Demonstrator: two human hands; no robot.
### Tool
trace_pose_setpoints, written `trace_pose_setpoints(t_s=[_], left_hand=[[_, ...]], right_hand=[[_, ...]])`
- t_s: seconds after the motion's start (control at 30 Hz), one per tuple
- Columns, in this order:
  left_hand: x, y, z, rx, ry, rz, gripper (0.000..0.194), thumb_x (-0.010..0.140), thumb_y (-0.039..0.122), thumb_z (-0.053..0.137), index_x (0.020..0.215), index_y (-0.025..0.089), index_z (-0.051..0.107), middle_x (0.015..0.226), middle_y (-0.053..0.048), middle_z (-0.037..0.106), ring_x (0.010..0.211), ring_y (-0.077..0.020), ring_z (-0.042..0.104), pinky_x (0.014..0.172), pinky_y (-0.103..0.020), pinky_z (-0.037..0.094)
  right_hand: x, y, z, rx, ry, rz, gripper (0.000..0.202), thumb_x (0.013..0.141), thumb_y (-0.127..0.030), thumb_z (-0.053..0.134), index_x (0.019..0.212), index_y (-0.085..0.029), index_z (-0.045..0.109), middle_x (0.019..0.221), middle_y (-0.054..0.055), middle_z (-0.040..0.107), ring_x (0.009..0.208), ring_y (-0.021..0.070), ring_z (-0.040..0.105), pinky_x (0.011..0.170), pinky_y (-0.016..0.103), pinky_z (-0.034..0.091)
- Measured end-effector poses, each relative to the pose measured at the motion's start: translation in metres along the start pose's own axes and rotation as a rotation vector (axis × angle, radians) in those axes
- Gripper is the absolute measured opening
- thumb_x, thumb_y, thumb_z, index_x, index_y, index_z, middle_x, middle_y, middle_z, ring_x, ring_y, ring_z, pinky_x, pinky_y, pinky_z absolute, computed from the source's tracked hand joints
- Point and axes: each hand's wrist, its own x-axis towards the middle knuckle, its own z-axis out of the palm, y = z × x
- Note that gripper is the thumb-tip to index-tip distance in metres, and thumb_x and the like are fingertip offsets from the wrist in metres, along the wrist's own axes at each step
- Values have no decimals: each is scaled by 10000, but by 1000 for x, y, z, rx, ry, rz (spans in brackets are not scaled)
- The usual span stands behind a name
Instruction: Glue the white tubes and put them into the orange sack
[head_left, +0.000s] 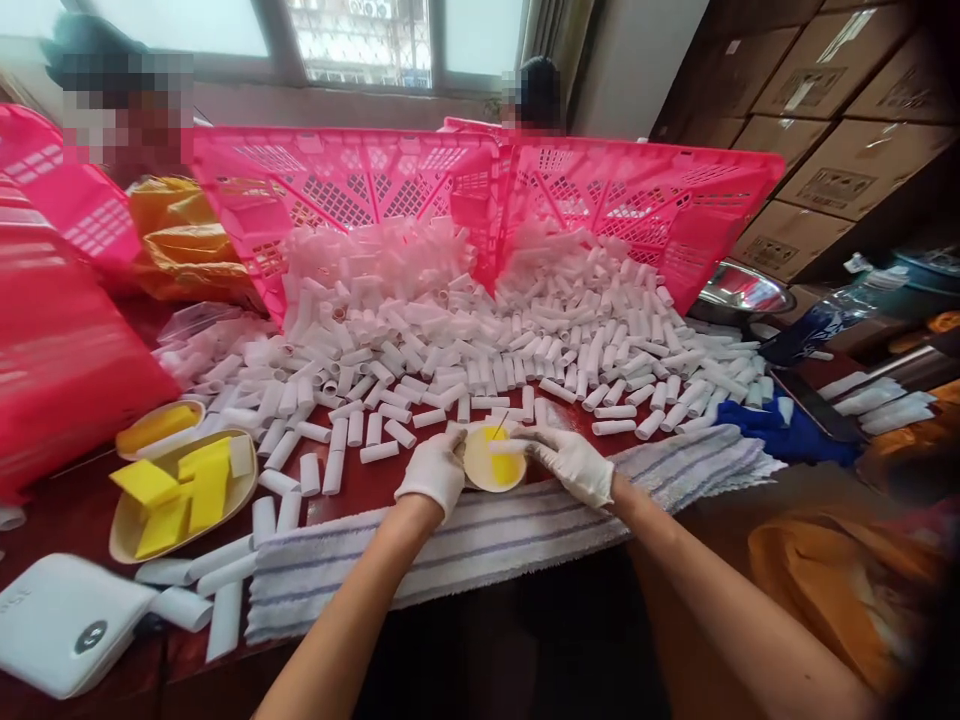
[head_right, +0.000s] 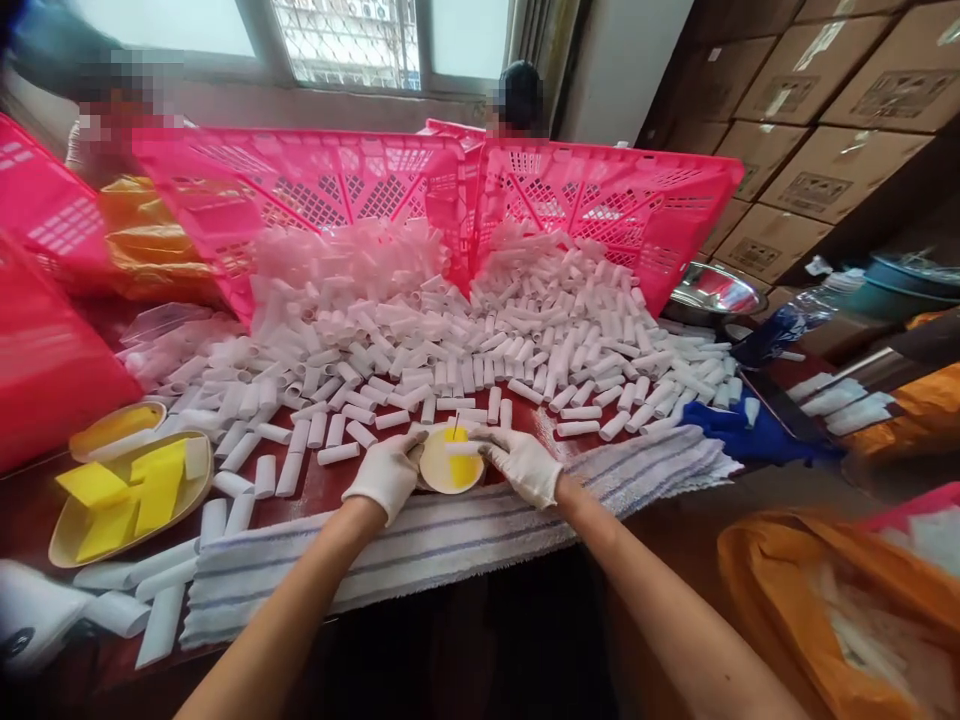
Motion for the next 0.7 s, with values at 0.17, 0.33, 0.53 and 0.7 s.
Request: trace_pose_setpoints(t_s=[0.17, 0.33, 0.53, 0.7], left_hand=[[-11, -4, -34, 285, 108, 136, 363, 854, 302, 430, 1145, 194, 618, 1071, -94, 640, 951, -222, 586, 882, -343, 441], [-17, -14, -66, 667, 275, 164, 341, 851, 279, 411, 1093, 193, 636, 1033, -107, 628, 918, -257, 561, 788, -376, 446], [-13, -18, -71, 828, 194, 270, 293, 830, 318, 451, 1031, 202, 629, 1056, -111, 613, 1006, -299, 507, 845, -441, 393], [-15, -19, -74, 867, 183, 281, 319, 764, 270, 520, 1066, 200, 594, 1048, -118, 612, 1058, -307, 479, 875, -442, 370]], right_hand=[[7, 24, 11, -147, 124, -5, 324, 843, -419, 502, 1004, -173, 638, 991, 70, 680, 912, 195, 634, 843, 340, 515], [-2, 23, 12, -421, 130, -340, 218, 858, -317, 522, 978, -208, 668, 924, 66, 665, 876, 178, 616, 832, 327, 507], [-8, 22, 14, -359, 141, -275, 296, 872, -336, 506, 1111, -196, 609, 1060, 83, 651, 941, 185, 625, 825, 315, 527], [-12, 33, 18, -394, 213, -365, 237, 879, -329, 497, 997, -189, 648, 857, 65, 666, 770, 174, 631, 729, 320, 538]])
